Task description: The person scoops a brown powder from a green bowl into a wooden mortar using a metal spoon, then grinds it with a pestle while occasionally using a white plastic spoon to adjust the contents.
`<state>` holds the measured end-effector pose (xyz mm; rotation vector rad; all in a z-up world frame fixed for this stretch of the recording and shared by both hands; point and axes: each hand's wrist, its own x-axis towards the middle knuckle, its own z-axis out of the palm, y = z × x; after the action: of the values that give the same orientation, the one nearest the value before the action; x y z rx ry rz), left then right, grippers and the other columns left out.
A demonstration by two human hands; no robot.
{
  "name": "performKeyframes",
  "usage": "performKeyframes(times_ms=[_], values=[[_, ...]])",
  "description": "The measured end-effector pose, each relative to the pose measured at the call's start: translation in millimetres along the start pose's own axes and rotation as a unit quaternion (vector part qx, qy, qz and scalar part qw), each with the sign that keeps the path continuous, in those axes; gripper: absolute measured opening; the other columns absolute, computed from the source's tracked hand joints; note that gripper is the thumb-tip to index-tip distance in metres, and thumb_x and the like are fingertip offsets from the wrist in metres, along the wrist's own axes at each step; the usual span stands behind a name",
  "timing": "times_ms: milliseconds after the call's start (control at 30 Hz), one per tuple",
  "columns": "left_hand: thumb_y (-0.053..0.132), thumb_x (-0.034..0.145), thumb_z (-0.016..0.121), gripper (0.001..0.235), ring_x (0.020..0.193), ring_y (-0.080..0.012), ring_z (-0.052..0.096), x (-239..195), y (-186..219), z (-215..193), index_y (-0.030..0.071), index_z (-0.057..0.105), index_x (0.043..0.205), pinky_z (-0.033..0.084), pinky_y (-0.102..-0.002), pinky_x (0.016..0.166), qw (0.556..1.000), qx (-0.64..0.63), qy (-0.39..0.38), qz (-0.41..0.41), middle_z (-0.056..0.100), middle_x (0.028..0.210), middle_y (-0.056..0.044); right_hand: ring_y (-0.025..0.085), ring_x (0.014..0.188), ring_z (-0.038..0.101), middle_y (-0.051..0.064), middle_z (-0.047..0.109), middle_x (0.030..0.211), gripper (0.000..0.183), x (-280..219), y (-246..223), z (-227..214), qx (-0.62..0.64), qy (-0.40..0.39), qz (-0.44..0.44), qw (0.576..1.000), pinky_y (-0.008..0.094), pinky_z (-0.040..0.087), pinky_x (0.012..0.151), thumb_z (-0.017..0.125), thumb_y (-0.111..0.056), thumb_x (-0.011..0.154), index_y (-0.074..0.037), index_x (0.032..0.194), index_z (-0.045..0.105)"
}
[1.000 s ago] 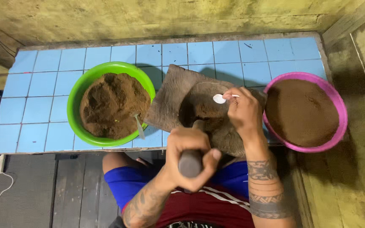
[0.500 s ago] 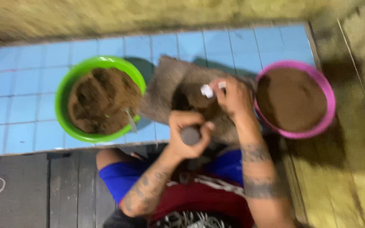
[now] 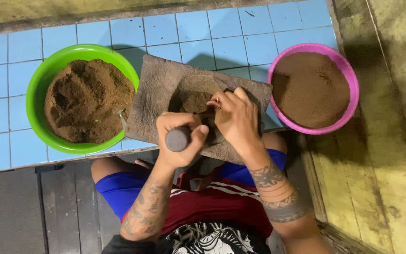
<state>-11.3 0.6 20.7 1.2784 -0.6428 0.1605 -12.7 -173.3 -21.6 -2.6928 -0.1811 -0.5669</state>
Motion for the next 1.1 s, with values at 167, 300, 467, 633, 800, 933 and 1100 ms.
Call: performKeyframes(times_ms=[167, 300, 467, 633, 800, 933, 1100], values=[[0.006, 0.089, 0.064, 0.039, 0.038, -0.0158, 0.035, -2, 7, -8, 0.012, 0.048, 0.053, 0.033, -0.029, 0.040, 0.999, -0.007, -0.023, 0.032, 0.043, 0.043, -0.002, 0.029, 0.078, 0.063, 0.004, 0.057, 0.069, 0.026, 10, 0, -5, 0.008, 0.006, 0.009, 1.000, 0.044, 0.056, 0.062, 0.061, -0.043, 0.102, -0.021, 0.086, 0.059], [0.008, 0.092, 0.063, 0.039, 0.038, -0.0229, 0.039, 2, 53, -3, 0.012, 0.048, 0.056, 0.037, -0.029, 0.041, 0.998, 0.005, -0.057, 0.039, 0.045, 0.046, -0.005, 0.035, 0.080, 0.064, 0.009, 0.062, 0.072, 0.020, 23, 7, -10, 0.074, -0.030, 0.012, 0.997, 0.050, 0.054, 0.066, 0.064, -0.033, 0.100, -0.017, 0.090, 0.064], [0.011, 0.090, 0.064, 0.038, 0.034, -0.0210, 0.043, 19, 39, -6, 0.012, 0.051, 0.054, 0.039, -0.032, 0.039, 0.995, -0.014, -0.074, 0.061, 0.049, 0.044, -0.004, 0.038, 0.084, 0.065, 0.012, 0.063, 0.076, 0.028, 32, 12, -10, 0.068, -0.059, 0.023, 0.996, 0.053, 0.054, 0.071, 0.055, -0.039, 0.104, -0.017, 0.090, 0.063], [0.009, 0.086, 0.066, 0.036, 0.035, -0.0161, 0.037, 24, -28, -19, 0.012, 0.051, 0.054, 0.034, -0.030, 0.038, 0.996, -0.019, -0.033, 0.083, 0.043, 0.042, -0.003, 0.043, 0.109, 0.065, 0.016, 0.068, 0.095, 0.048, 49, 28, -5, 0.202, -0.091, 0.098, 0.970, 0.054, 0.050, 0.098, 0.033, -0.041, 0.114, -0.014, 0.093, 0.066], [0.006, 0.091, 0.059, 0.040, 0.034, -0.0133, 0.042, 14, -57, -43, 0.010, 0.046, 0.054, 0.036, -0.026, 0.037, 0.991, -0.111, 0.037, 0.060, 0.042, 0.040, 0.000, 0.042, 0.082, 0.068, 0.012, 0.061, 0.078, 0.025, 79, 20, -33, 0.148, 0.015, -0.071, 0.986, 0.045, 0.055, 0.072, 0.058, -0.031, 0.110, -0.014, 0.095, 0.068], [0.004, 0.088, 0.060, 0.039, 0.033, -0.0156, 0.044, 16, -53, -41, 0.007, 0.049, 0.052, 0.036, -0.029, 0.036, 0.990, -0.116, 0.046, 0.065, 0.042, 0.039, -0.002, 0.043, 0.080, 0.071, 0.016, 0.070, 0.078, 0.022, 73, -11, -31, 0.109, -0.113, 0.000, 0.988, 0.050, 0.055, 0.069, 0.058, -0.013, 0.101, -0.014, 0.087, 0.075], [0.003, 0.088, 0.062, 0.039, 0.036, -0.0150, 0.042, 13, -58, -40, 0.005, 0.048, 0.052, 0.035, -0.029, 0.037, 0.990, -0.121, 0.042, 0.053, 0.041, 0.041, -0.002, 0.042, 0.084, 0.074, 0.020, 0.074, 0.086, 0.030, 75, -8, -50, 0.096, -0.195, 0.026, 0.976, 0.051, 0.057, 0.075, 0.051, -0.016, 0.107, -0.004, 0.098, 0.077]])
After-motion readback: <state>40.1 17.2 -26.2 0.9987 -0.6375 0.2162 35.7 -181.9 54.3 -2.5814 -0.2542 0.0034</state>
